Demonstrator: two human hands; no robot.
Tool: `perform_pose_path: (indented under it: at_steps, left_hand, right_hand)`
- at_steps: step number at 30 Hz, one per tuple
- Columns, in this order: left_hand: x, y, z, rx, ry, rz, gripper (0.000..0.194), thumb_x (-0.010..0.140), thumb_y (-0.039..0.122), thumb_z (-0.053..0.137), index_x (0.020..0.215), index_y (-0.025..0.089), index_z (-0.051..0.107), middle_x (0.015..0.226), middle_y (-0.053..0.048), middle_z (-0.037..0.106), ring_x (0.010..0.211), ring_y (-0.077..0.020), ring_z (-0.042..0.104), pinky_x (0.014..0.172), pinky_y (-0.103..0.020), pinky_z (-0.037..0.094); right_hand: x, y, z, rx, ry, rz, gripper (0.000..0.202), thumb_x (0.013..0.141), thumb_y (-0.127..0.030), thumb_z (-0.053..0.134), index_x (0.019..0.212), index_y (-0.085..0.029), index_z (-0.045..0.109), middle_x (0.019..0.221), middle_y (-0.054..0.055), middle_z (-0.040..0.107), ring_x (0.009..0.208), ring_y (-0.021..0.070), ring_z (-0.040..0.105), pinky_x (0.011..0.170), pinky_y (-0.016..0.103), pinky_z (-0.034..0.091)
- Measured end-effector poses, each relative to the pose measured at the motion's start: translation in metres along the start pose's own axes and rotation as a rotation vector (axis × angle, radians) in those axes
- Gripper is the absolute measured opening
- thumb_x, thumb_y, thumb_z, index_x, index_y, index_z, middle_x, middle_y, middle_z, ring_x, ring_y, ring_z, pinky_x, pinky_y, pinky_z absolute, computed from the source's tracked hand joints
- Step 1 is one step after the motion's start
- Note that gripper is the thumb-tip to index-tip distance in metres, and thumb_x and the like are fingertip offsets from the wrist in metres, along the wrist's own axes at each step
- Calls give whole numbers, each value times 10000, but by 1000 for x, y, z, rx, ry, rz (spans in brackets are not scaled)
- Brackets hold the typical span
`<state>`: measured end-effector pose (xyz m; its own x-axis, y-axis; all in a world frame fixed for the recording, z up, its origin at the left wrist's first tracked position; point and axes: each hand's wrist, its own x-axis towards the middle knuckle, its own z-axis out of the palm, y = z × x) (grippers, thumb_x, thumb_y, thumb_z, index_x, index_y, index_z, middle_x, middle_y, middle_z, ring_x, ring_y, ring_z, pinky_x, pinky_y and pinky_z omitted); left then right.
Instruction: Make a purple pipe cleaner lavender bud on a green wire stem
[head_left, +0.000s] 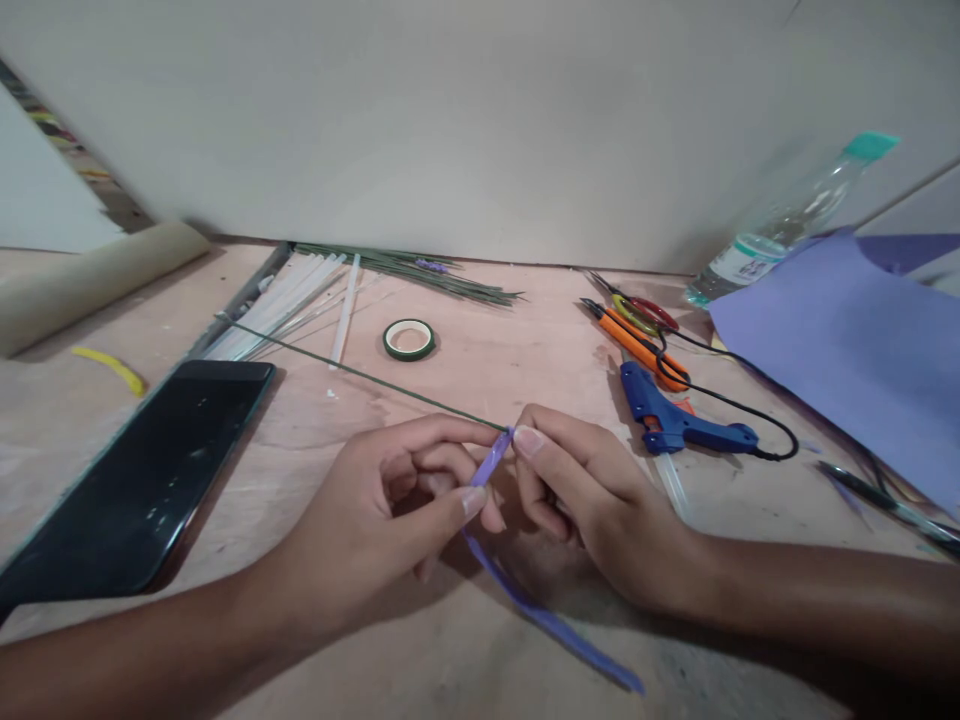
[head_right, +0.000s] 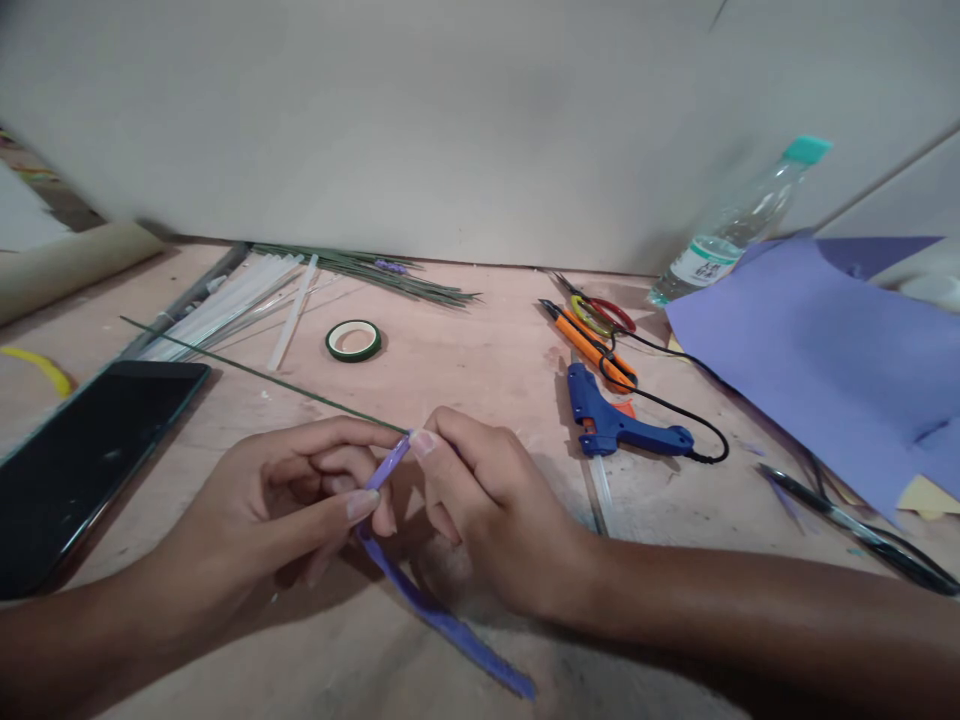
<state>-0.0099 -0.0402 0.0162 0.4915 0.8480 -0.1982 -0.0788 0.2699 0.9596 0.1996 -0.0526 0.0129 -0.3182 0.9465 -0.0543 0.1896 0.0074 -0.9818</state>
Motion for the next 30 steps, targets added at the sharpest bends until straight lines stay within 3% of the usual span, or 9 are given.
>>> perform_pose_path:
  at_steps: [8,16,20,25,30]
  left_hand:
    - [1,-2,-2,44,-18,27,221,939,207,807,1153,152,808,755,14,796,450,-35,495,382,-87,421]
    - [-2,-2,-3,19,-23,28,250,956,214,813,1204,189,837,785,7,812,486,-48,546,392,-72,440]
    - [-2,-3,-3,-77,-49,11,274,934,249,871,1201,193,851,797,-11,824,470,-39,546,408,-68,453]
    - [-2,-3,0,-155,-57,-5,260,946,269,873,1199,210,868,801,-24,830,425,-18,510,406,-67,438]
    - [-2,-2,0,-164,-64,-1,250,937,277,885,1182,230,884,804,-30,833,421,-12,515,415,-59,431]
  right_hand:
    - [-3,1,1,-18,18,0,611,1199,-507,371,659,-240,472,536,-68,414,524,117,405,606,302,390]
    - [3,0,6,61,70,-78,503,1161,-370,505,675,-254,450,562,-82,407,504,101,413,509,257,363]
    - [2,0,6,137,56,-91,442,1156,-374,530,734,-255,477,573,-89,426,517,93,462,505,231,373]
    - [1,5,5,135,74,-66,387,1150,-420,560,806,-246,523,552,-109,428,484,80,375,467,209,336]
    - [0,9,4,94,120,-59,374,1122,-431,620,811,-230,572,550,-100,504,473,68,427,450,191,358]
